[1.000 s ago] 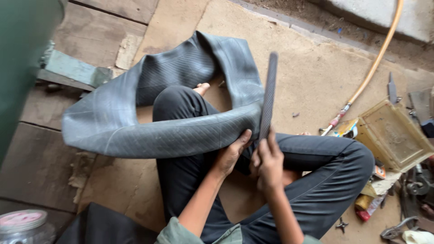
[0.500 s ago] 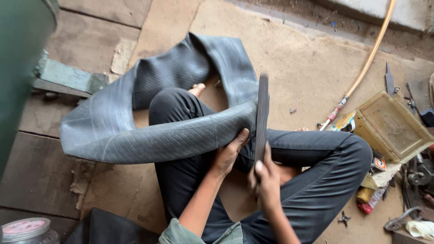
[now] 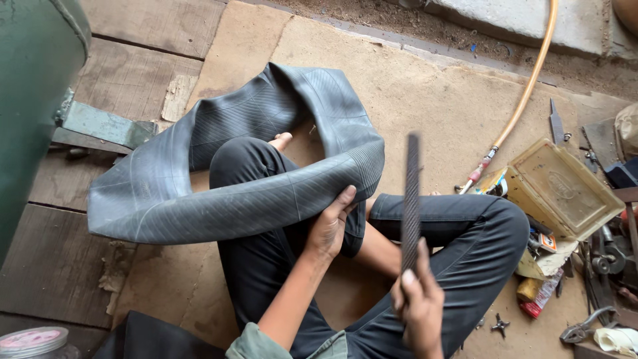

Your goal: The person sits cross-legged on the floor and uses a textured metal file to smooth the surface of a large, flexible black rubber sheet. They hold the rubber sheet with their left hand and repeatedly rub the file against it with their right hand, working on a specific section of the material.

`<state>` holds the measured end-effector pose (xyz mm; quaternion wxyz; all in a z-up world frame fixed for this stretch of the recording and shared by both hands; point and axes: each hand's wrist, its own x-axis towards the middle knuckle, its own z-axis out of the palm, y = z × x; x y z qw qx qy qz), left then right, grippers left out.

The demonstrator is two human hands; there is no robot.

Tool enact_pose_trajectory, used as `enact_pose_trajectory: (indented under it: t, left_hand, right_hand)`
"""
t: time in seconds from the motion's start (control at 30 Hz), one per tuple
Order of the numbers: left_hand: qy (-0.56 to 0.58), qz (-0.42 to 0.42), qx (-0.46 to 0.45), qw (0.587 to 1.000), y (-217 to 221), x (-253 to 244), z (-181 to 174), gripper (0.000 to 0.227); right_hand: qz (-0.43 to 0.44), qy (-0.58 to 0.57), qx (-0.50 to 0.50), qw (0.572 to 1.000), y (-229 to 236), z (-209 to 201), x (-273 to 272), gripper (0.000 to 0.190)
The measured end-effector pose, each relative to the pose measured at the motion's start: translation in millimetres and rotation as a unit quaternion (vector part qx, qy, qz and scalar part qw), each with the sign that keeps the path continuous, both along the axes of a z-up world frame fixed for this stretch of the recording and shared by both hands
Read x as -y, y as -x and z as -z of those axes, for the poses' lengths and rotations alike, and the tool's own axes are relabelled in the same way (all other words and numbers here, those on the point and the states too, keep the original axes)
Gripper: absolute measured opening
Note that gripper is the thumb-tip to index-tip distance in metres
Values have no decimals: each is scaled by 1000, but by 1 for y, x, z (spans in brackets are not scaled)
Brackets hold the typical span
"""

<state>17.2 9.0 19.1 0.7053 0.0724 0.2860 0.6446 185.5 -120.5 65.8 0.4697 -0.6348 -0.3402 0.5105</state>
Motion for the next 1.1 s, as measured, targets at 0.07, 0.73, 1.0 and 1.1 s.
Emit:
enact_pose_trajectory:
  t: [0.07,0.73,1.0,1.1]
  left_hand:
    - [-26,5,-1,1000,2,-1,-1,25]
    - [-48,18,20,998,10,0,15,28]
    - [-45,59,11,997,11,9,26,28]
    - [-62,71,25,995,10,9,28,27]
  right_hand:
    - [-21,4,-33,999,2,19,28,66]
    - [-48,10,-42,998,35,17,2,63]
    - [-66,19,-85,994,76,-2,-97,58]
    - [-56,-24,-155,986,83,-17,-115,59]
